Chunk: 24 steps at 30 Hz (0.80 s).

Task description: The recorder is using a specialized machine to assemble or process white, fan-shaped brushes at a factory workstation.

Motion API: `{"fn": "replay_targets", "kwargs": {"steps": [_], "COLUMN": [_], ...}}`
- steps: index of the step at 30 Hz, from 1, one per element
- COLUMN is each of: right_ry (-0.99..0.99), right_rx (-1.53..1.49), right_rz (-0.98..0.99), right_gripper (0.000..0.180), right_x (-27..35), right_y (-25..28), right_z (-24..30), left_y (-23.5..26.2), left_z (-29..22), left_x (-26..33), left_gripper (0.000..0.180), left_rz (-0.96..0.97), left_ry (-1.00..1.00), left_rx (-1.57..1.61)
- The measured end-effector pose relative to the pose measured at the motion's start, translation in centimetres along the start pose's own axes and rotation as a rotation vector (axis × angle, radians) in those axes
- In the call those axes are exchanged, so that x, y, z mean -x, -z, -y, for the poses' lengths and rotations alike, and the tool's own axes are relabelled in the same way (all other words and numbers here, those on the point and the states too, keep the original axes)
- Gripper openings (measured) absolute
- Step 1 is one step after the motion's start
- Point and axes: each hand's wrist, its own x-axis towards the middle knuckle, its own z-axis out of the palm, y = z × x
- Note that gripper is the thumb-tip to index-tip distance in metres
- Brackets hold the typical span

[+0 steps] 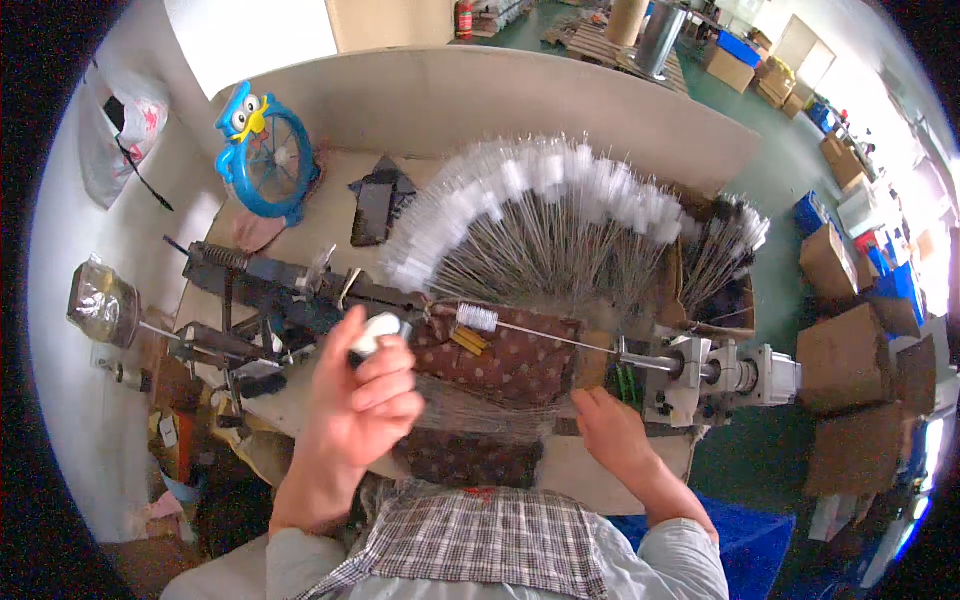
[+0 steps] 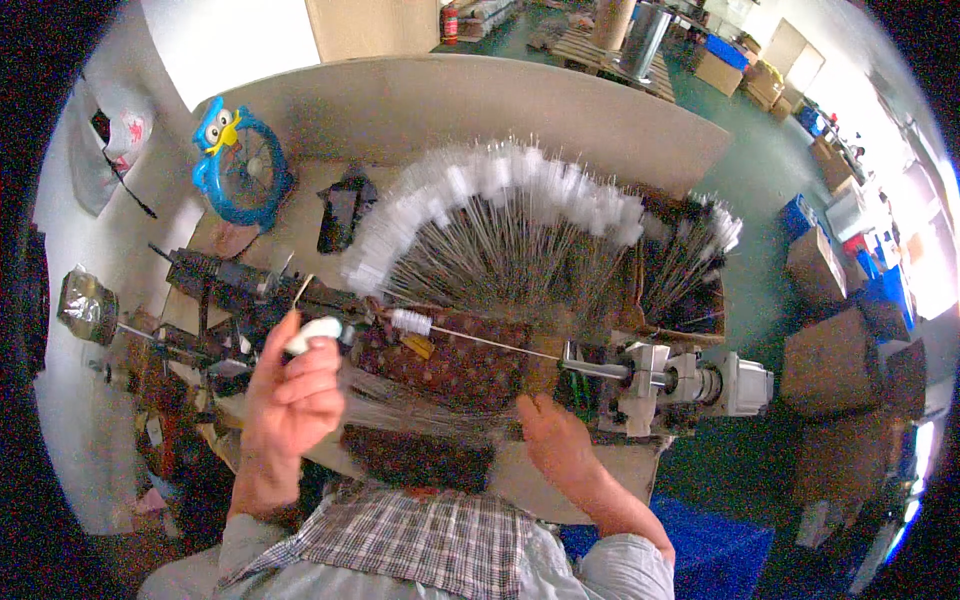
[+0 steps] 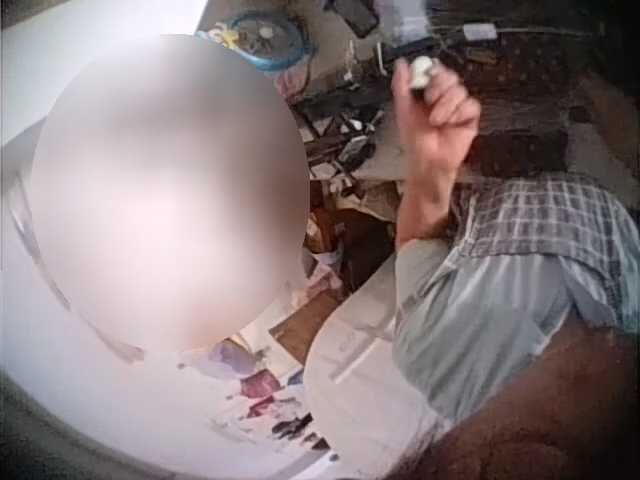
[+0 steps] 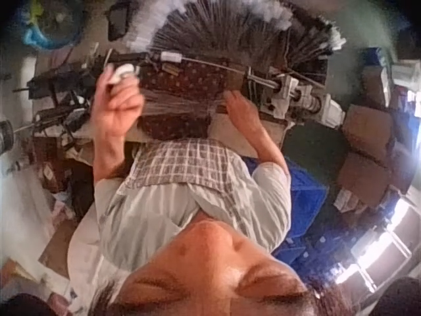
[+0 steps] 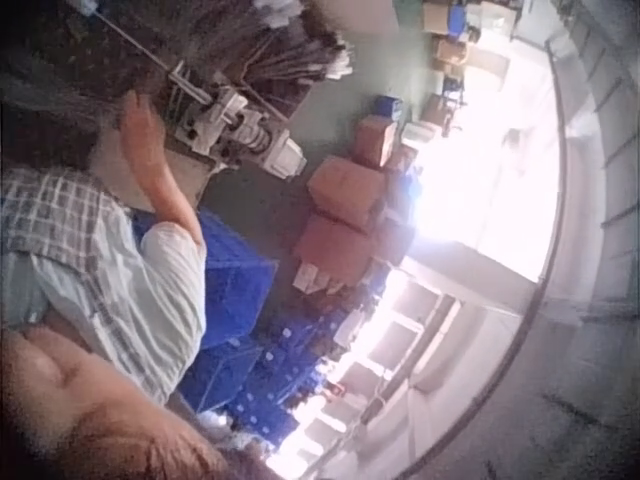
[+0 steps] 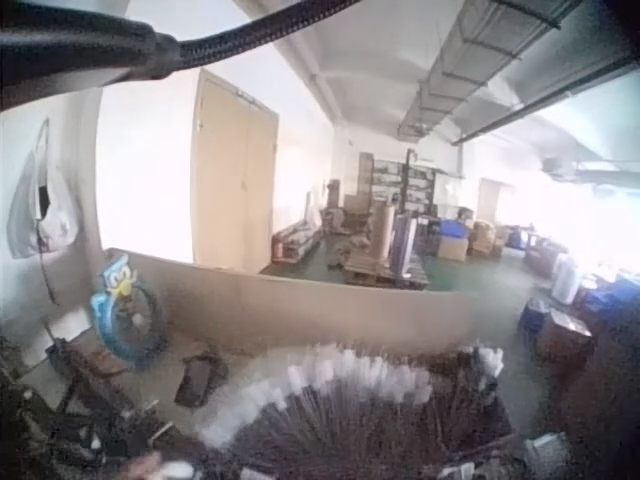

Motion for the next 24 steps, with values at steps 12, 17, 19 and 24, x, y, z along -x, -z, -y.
{"fn": "replay_targets", "kwargs": {"steps": [12,17,19,24], "right_ry": [-0.019,0.053,0.08,0.032], "right_rx": [-0.136,-0.252,-0.281,-0.233], "right_rz": [-0.539,-0.503,-0.563,-0.582], "right_gripper": [0.023,0.019,0.014,0.011], "right_x": [-1.7,-4.1,-5.1,-6.1], "right_y": [9.2,7.5,7.1,6.3], "right_z": [-0.4,0.4,0.5,-1.3], "left_y": [5.0,4.5,5.9,7.7], "left_z": [3.8,6.9,7.7,7.0], "left_x": [-2.4,-12.3,-15.9,-19.0], "left_gripper": [0.025,0.018,0.024,0.016], "left_rz": [0.216,0.449,0.516,0.313], "left_ry": [-0.237,-0.874,-1.29,-1.063], "left_rx": [-1.331,-2.201,-2.286,-2.9]}}
